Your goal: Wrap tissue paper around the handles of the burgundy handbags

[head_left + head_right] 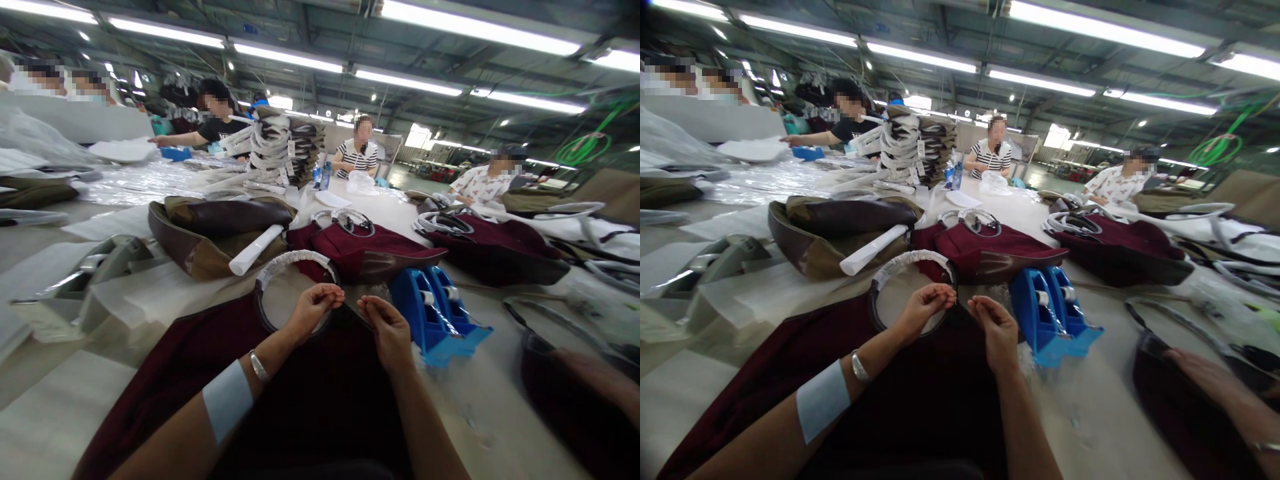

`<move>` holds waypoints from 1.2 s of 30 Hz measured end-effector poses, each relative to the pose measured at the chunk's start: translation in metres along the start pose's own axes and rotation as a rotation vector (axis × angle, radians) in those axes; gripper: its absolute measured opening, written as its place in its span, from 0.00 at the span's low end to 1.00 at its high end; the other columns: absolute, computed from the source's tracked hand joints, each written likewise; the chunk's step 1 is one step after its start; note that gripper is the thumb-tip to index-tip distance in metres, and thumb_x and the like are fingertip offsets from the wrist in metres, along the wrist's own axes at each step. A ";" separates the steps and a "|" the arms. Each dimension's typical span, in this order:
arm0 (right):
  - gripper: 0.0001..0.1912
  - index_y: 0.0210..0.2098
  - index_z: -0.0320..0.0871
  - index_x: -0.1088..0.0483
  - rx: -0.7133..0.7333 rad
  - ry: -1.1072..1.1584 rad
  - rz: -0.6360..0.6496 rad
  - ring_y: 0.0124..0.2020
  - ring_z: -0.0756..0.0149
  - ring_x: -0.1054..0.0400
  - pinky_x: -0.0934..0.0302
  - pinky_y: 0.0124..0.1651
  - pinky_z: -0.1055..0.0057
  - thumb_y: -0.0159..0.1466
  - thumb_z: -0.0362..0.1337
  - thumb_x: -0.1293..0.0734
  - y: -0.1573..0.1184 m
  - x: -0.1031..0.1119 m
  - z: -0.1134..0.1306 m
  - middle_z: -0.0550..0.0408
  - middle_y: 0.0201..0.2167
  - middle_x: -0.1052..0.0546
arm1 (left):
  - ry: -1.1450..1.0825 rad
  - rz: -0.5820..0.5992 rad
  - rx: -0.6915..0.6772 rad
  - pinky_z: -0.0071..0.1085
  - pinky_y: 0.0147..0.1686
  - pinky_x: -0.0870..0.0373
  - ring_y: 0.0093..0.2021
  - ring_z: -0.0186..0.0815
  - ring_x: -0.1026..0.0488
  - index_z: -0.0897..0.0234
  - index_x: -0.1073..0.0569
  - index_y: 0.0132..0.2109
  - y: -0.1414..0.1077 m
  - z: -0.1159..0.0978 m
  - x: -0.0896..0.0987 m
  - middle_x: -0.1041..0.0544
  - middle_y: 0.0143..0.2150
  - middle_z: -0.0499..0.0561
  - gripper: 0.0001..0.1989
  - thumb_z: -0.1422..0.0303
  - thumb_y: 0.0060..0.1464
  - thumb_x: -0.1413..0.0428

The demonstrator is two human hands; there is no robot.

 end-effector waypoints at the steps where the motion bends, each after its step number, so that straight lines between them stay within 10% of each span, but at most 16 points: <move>1: 0.13 0.36 0.44 0.23 0.001 -0.013 0.011 0.39 0.61 0.24 0.28 0.47 0.61 0.51 0.39 0.24 0.000 -0.001 -0.001 0.53 0.38 0.19 | 0.048 0.011 -0.021 0.33 0.43 0.28 0.38 0.36 0.24 0.68 0.23 0.39 -0.001 -0.001 -0.001 0.21 0.38 0.55 0.17 0.59 0.46 0.35; 11: 0.13 0.36 0.44 0.23 -0.003 -0.203 0.053 0.33 0.64 0.24 0.29 0.33 0.71 0.52 0.41 0.25 -0.006 -0.009 -0.003 0.54 0.35 0.19 | 0.412 0.032 -0.218 0.31 0.41 0.29 0.37 0.37 0.24 0.66 0.21 0.34 -0.008 -0.008 -0.007 0.20 0.35 0.53 0.09 0.64 0.50 0.37; 36: 0.13 0.37 0.44 0.22 0.087 -0.470 0.121 0.31 0.64 0.26 0.30 0.38 0.66 0.56 0.44 0.28 -0.007 -0.014 -0.001 0.54 0.30 0.19 | 0.629 0.092 -0.267 0.29 0.38 0.32 0.36 0.36 0.26 0.64 0.21 0.34 -0.015 -0.020 -0.014 0.21 0.34 0.53 0.08 0.65 0.55 0.42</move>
Point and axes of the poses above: each hand's wrist, its own y-axis towards the middle knuckle, its own x-axis out of the back of the hand, z = x × y, the point moved 7 cm from there along y, towards the middle knuckle
